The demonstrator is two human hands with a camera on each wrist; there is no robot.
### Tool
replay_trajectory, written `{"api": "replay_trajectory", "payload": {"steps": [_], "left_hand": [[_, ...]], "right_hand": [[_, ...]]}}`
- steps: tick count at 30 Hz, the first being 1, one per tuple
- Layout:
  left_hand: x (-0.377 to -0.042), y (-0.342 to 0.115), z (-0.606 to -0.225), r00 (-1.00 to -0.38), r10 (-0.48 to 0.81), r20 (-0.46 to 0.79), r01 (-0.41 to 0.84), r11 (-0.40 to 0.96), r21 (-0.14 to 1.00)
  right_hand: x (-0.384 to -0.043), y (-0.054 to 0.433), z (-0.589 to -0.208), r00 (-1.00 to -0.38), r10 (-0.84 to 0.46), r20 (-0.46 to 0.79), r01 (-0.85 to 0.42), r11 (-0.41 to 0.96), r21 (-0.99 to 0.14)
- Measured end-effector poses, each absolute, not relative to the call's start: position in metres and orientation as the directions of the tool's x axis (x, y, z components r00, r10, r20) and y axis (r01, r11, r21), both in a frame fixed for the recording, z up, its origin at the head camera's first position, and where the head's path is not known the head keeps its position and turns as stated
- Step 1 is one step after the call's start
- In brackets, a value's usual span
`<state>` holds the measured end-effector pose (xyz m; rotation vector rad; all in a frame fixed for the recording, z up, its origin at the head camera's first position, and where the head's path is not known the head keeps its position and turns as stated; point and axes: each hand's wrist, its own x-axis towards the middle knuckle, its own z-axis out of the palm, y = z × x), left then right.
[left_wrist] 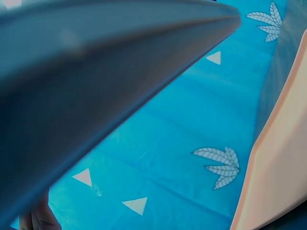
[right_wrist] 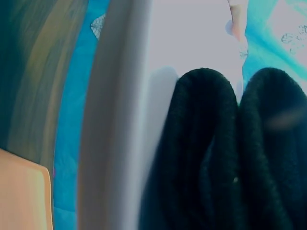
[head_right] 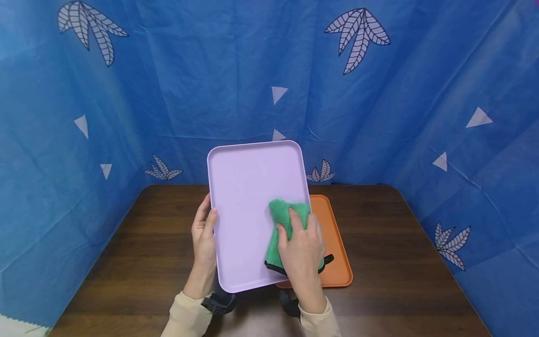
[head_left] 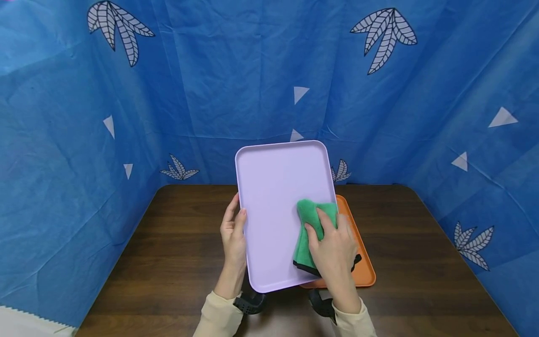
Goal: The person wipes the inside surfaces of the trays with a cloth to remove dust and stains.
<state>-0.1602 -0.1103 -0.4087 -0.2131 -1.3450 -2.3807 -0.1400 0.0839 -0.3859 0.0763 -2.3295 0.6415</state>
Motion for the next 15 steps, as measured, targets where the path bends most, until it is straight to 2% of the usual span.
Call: {"api": "replay_trajectory", "payload": {"steps": [15], "left_hand": [[-0.162, -0.107, -0.412, -0.911, -0.279, 0.302, 0.401, -0.437, 0.805]], "right_hand": [[-0.128, 0.045, -0.391, -0.694, -0.024, 0.72, -0.373, 0.867, -0.331]]}}
